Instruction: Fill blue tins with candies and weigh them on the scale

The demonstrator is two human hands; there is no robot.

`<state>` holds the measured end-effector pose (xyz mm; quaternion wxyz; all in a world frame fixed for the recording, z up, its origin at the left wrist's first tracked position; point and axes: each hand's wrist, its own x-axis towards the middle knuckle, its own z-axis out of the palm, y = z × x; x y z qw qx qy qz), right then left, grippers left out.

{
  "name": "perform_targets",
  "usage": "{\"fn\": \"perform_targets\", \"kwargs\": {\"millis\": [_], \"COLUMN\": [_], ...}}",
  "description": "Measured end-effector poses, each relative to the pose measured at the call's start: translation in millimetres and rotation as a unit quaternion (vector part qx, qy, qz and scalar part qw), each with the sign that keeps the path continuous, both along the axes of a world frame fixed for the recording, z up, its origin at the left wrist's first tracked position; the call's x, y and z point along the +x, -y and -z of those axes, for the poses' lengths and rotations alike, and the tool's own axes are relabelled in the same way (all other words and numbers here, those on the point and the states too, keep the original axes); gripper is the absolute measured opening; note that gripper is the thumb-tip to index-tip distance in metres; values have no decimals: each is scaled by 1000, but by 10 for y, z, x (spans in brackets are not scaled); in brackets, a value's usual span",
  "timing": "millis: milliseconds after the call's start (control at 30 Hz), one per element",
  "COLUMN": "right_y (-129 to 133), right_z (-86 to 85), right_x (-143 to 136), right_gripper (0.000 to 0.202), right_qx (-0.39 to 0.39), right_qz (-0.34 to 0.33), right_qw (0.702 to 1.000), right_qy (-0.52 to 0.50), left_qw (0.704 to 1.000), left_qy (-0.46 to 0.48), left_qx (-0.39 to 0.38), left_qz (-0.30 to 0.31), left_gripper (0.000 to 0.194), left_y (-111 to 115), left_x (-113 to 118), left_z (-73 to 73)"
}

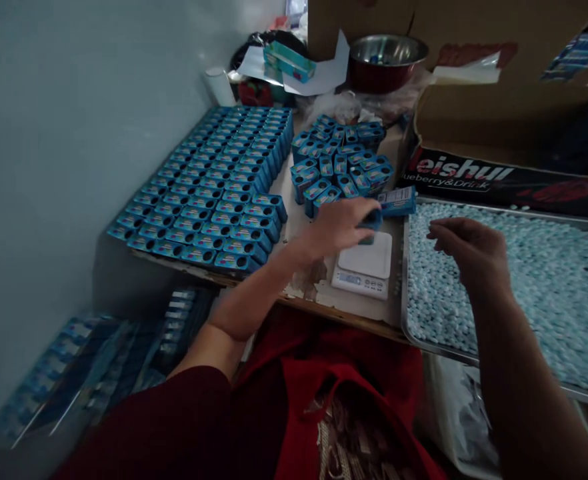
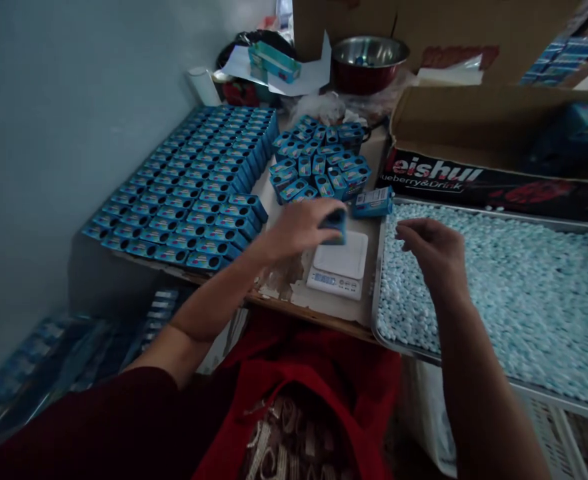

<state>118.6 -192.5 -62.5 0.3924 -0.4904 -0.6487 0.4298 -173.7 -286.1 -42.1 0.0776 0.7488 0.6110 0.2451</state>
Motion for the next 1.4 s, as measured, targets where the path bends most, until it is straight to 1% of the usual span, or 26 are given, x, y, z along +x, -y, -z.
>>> {"fn": "perform_targets", "kwargs": {"millis": [33,100,167,200,233,300,333,400,433,467,533,567,633,667,733,767,800,833,900,933,1000,1067,1100,1200,1300,1400], "right_y": [9,19,6,-16,-48,-142,-198,-301,-333,-345,-299,-249,-135,-92,-69,-91,-130,-178,-267,-295,-311,-285,-266,-219,-186,-106], "right_z": [13,41,49,37,16,-45,-74,-111,-113,-104,-67,-47,-23,-27,-65,-92,-118,-138,-145,-134,-97,-74,-80,-179,-336,-417], "right_x": [2,-48,-209,-335,-488,-841,-1020,-1329,-1447,-1535,-1631,-1648,-1644,-1633,-1614,-1612,-1616,-1627,-1664,-1687,-1728,-1737,-1721,-1564,-1281,-1021], "right_gripper": [21,24,27,27,26,23,24,31,32,32,33,39,51,52,54,57,59,59,49,41,27,23,24,25,27,25], "right_qx": [-6,-13,7,32,68,158,202,257,260,247,202,186,187,199,230,243,253,262,275,282,294,295,290,277,274,242], "right_qz": [-7,-35,-62,-77,-97,-157,-194,-247,-259,-261,-244,-230,-216,-221,-265,-297,-323,-340,-346,-337,-318,-313,-310,-278,-226,-210], "right_qw": [1000,999,998,996,992,969,947,894,874,862,865,871,875,869,841,822,803,787,760,751,739,739,746,776,801,809], "right_qy": [-4,-2,8,18,35,105,158,271,320,357,390,392,392,396,411,421,432,444,476,493,516,519,513,493,482,492], "left_qw": [999,987,975,972,970,973,975,980,982,982,975,970,961,962,971,975,977,978,975,969,956,949,949,949,949,946], "left_qy": [15,30,33,33,30,15,5,-20,-34,-46,-57,-53,-43,-45,-68,-81,-88,-89,-82,-79,-74,-57,-46,-11,29,46], "left_qx": [37,91,100,93,82,41,18,-33,-62,-95,-174,-212,-252,-246,-185,-148,-121,-112,-156,-195,-256,-271,-265,-242,-217,-201], "left_qz": [-37,-128,-194,-214,-226,-228,-220,-193,-176,-157,-122,-110,-104,-112,-137,-146,-150,-150,-139,-131,-125,-149,-167,-204,-228,-251], "left_gripper": [48,50,52,53,52,50,48,47,48,49,46,43,40,40,45,54,72,95,135,149,167,174,173,161,146,139], "left_y": [74,191,228,211,175,70,16,-70,-99,-122,-162,-186,-259,-311,-446,-524,-603,-679,-804,-849,-902,-919,-922,-939,-992,-1044], "left_x": [-263,-877,-1484,-1738,-1942,-2193,-2252,-2297,-2308,-2325,-2385,-2424,-2493,-2510,-2484,-2437,-2368,-2280,-2065,-1950,-1729,-1554,-1490,-1385,-1337,-1256], "left_z": [-123,-340,-452,-453,-419,-273,-183,-18,44,87,124,123,105,94,79,78,82,91,133,166,256,364,416,538,590,596]}}
